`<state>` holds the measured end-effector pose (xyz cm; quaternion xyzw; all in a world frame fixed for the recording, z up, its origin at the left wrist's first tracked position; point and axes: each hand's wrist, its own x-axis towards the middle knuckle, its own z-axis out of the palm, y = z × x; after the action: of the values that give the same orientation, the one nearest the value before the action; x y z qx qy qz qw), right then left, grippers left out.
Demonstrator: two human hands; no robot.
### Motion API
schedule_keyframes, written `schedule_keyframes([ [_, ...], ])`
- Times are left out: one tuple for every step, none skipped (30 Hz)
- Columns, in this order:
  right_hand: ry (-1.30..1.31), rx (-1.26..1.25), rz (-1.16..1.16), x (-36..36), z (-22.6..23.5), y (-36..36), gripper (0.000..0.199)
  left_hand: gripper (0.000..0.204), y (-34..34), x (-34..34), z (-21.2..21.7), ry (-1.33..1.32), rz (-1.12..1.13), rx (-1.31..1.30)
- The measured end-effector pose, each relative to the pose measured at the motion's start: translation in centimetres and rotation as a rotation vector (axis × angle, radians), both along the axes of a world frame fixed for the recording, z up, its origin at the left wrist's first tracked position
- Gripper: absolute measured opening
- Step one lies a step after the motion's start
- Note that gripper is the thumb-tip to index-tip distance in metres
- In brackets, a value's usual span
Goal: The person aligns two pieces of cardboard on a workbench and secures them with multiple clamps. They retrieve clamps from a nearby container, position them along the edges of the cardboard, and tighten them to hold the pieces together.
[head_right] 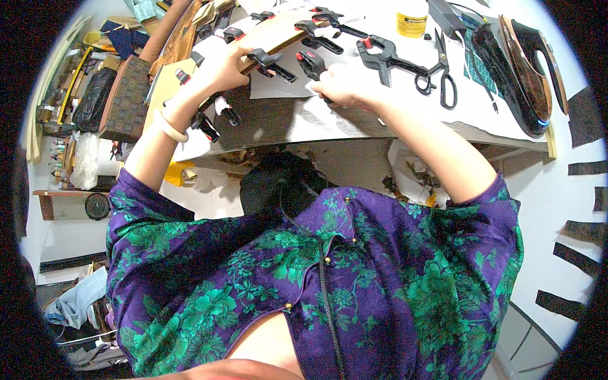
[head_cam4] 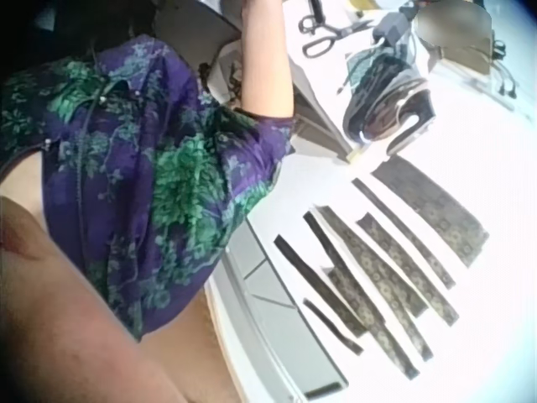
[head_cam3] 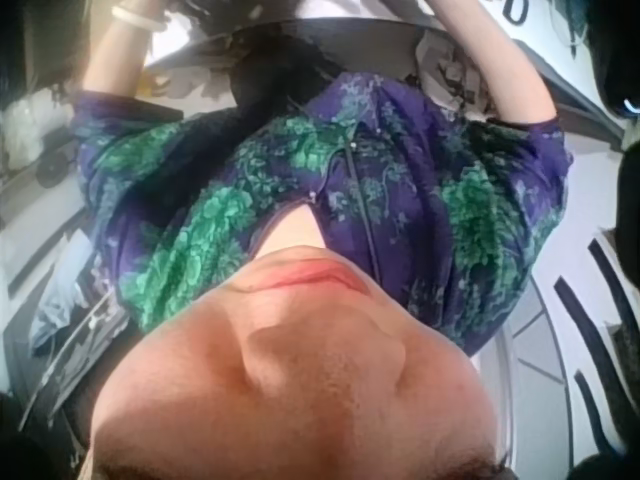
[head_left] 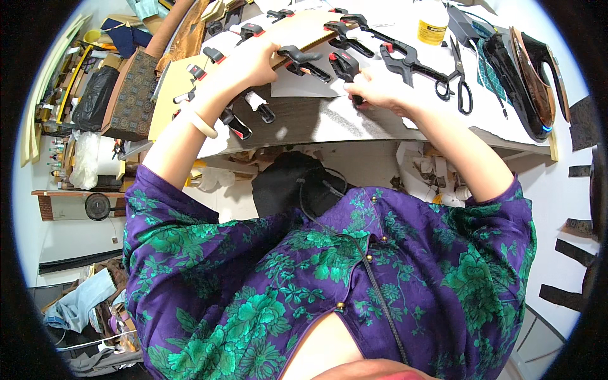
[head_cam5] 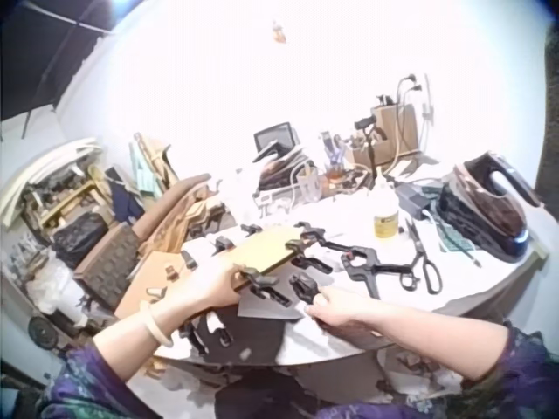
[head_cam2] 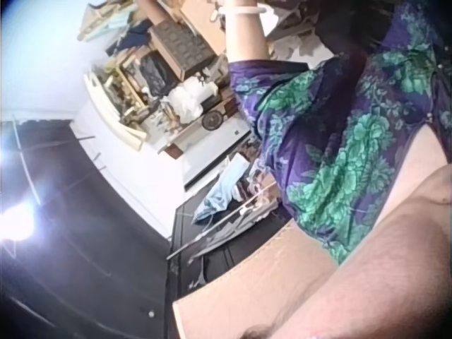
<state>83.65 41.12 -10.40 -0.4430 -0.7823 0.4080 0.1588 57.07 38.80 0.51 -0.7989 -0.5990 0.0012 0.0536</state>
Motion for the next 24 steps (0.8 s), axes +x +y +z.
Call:
schedule_keyframes([
  [0.027, -0.083, 0.008, -0.7, 0.9, -0.1, 0.050, 0.040, -0.1, -0.1, -0.2, 0.005, -0.008, 0.009],
  [0.077, -0.197, -0.055, -1.3, 1.9, -0.5, 0.051, 0.037, -0.1, -0.2, -0.5, 0.010, -0.016, 0.019],
  [0.132, -0.311, -0.116, -1.7, 3.0, -1.1, 0.053, 0.034, -0.1, -0.1, -0.7, 0.016, -0.015, 0.032],
  [-0.005, -0.205, -0.040, -2.3, 2.2, 0.2, 0.055, 0.032, -0.2, -0.1, -1.0, 0.022, -0.015, 0.045],
  [-0.070, -0.096, 0.010, -2.6, 2.2, 1.1, 0.055, 0.029, -0.1, -0.1, -1.3, 0.028, -0.014, 0.058],
  [-0.134, 0.014, 0.058, -2.8, 2.4, 1.8, 0.054, 0.038, 0.0, -0.2, -1.4, 0.050, 0.004, 0.031],
  [-0.199, 0.124, 0.106, -3.0, 2.6, 2.2, 0.054, 0.048, 0.2, -0.3, -1.5, 0.071, 0.022, 0.004],
  [-0.147, 0.240, 0.092, -2.9, 2.7, 2.4, 0.050, 0.059, 0.4, -0.4, -1.6, 0.093, 0.040, -0.023],
  [-0.240, 0.316, 0.092, -3.2, 2.2, 3.2, 0.051, 0.059, 0.6, -0.4, -2.0, 0.086, 0.043, -0.018],
  [-0.332, 0.394, 0.081, -3.8, 1.9, 4.0, 0.052, 0.059, 0.9, -0.4, -2.3, 0.081, 0.036, -0.008],
  [-0.425, 0.471, 0.069, -4.2, 1.4, 4.6, 0.053, 0.060, 1.1, -0.2, -2.5, 0.076, 0.029, 0.001],
  [-0.493, 0.381, 0.016, -5.3, 2.5, 4.3, 0.049, 0.060, 1.2, -0.4, -2.8, 0.068, 0.040, 0.004],
  [-0.536, 0.408, 0.045, -5.3, 4.2, 3.5, 0.045, 0.060, 1.0, -0.6, -2.9, 0.060, 0.052, 0.010],
  [-0.522, 0.392, 0.025, -5.6, 4.4, 3.4, 0.044, 0.060, 1.0, -0.7, -3.1, 0.053, 0.063, 0.016],
  [-0.506, 0.378, 0.005, -5.8, 4.6, 3.3, 0.043, 0.059, 1.1, -0.8, -3.2, 0.049, 0.082, 0.005],
  [-0.494, 0.365, 0.014, -5.9, 4.6, 3.5, 0.042, 0.059, 1.5, -1.0, -3.5, 0.045, 0.102, -0.007],
  [-0.482, 0.352, 0.024, -6.0, 4.4, 3.9, 0.042, 0.058, 1.7, -1.1, -3.6, 0.041, 0.121, -0.018],
  [-0.475, 0.338, 0.032, -6.0, 4.5, 4.1, 0.042, 0.057, 1.8, -1.0, -3.6, 0.047, 0.108, -0.016],
  [-0.464, 0.323, 0.023, -5.8, 4.6, 4.1, 0.042, 0.055, 1.9, -0.9, -3.5, 0.053, 0.095, -0.013],
  [-0.453, 0.308, 0.013, -5.6, 4.7, 4.1, 0.043, 0.054, 2.0, -0.8, -3.4, 0.058, 0.081, -0.010],
  [-0.443, 0.292, 0.005, -5.4, 4.9, 3.9, 0.044, 0.052, 1.9, -0.6, -3.4, 0.057, 0.078, -0.010],
  [-0.432, 0.316, 0.014, -5.1, 5.0, 3.6, 0.043, 0.051, 1.8, -0.4, -3.4, 0.056, 0.075, -0.009],
  [-0.421, 0.341, 0.021, -4.6, 5.1, 3.1, 0.043, 0.050, 1.7, -0.1, -3.3, 0.055, 0.070, -0.007],
  [-0.407, 0.370, 0.028, -3.9, 5.2, 2.8, 0.043, 0.049, 1.4, 0.4, -2.9, 0.059, 0.064, 0.002],
])
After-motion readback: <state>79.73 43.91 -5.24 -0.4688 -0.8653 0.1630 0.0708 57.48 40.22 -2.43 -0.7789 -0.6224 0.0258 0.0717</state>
